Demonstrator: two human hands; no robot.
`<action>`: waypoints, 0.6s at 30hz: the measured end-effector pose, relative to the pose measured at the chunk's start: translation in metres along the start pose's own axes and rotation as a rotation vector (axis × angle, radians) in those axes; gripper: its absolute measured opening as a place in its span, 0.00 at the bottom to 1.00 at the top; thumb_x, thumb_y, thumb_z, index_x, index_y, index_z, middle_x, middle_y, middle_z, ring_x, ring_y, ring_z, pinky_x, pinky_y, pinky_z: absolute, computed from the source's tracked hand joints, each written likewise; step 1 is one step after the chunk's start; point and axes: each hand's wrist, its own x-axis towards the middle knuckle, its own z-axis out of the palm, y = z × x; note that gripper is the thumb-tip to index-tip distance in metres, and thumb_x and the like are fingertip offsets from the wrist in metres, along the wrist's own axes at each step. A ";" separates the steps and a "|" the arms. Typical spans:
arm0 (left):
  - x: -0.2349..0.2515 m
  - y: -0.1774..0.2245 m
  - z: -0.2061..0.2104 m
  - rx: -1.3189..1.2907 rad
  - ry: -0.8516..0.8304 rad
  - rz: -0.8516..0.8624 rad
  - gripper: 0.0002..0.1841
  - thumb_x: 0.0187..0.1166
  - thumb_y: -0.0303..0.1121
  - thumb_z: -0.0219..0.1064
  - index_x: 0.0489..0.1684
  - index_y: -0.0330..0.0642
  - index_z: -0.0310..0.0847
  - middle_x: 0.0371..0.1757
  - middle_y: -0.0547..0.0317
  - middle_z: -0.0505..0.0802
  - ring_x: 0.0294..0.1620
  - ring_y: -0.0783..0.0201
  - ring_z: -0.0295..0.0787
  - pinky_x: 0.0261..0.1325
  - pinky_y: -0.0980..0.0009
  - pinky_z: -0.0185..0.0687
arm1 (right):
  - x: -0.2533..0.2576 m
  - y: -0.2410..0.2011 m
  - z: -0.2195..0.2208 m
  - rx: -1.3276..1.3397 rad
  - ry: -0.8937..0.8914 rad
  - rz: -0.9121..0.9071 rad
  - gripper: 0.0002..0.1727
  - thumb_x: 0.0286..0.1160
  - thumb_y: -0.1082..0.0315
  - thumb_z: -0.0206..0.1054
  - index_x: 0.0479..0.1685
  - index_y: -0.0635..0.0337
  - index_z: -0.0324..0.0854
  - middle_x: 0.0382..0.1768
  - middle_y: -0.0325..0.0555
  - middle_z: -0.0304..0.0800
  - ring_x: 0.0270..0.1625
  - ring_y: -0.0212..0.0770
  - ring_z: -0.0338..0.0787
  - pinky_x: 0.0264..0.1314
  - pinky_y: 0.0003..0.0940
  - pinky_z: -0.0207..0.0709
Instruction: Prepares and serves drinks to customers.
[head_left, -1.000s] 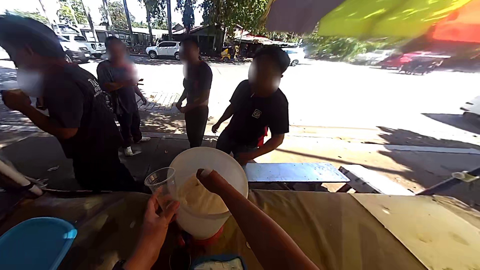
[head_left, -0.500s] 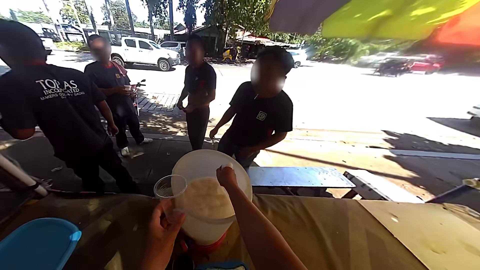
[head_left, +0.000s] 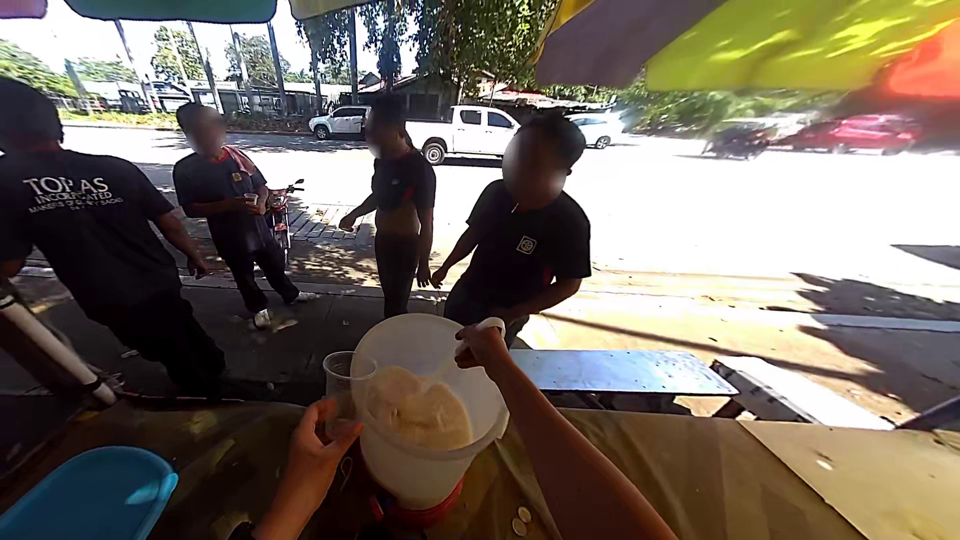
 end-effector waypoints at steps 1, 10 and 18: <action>0.002 0.001 -0.001 0.020 -0.003 -0.008 0.38 0.70 0.38 0.80 0.79 0.33 0.68 0.67 0.41 0.85 0.52 0.54 0.91 0.52 0.60 0.89 | -0.003 -0.010 -0.005 0.000 0.001 -0.018 0.15 0.91 0.65 0.56 0.48 0.70 0.81 0.21 0.52 0.87 0.19 0.42 0.88 0.26 0.38 0.87; 0.029 0.039 -0.013 0.441 -0.200 -0.099 0.38 0.67 0.46 0.84 0.75 0.34 0.75 0.61 0.42 0.89 0.51 0.53 0.92 0.57 0.57 0.89 | -0.055 -0.121 -0.052 -0.076 0.098 -0.171 0.17 0.90 0.62 0.56 0.42 0.69 0.82 0.19 0.51 0.87 0.16 0.40 0.87 0.23 0.36 0.85; 0.051 0.082 0.012 0.549 -0.282 -0.119 0.36 0.68 0.48 0.82 0.67 0.29 0.78 0.58 0.40 0.89 0.53 0.52 0.90 0.64 0.55 0.84 | -0.101 -0.191 -0.069 -0.110 0.158 -0.289 0.16 0.88 0.64 0.55 0.43 0.68 0.82 0.21 0.50 0.88 0.16 0.39 0.87 0.23 0.35 0.86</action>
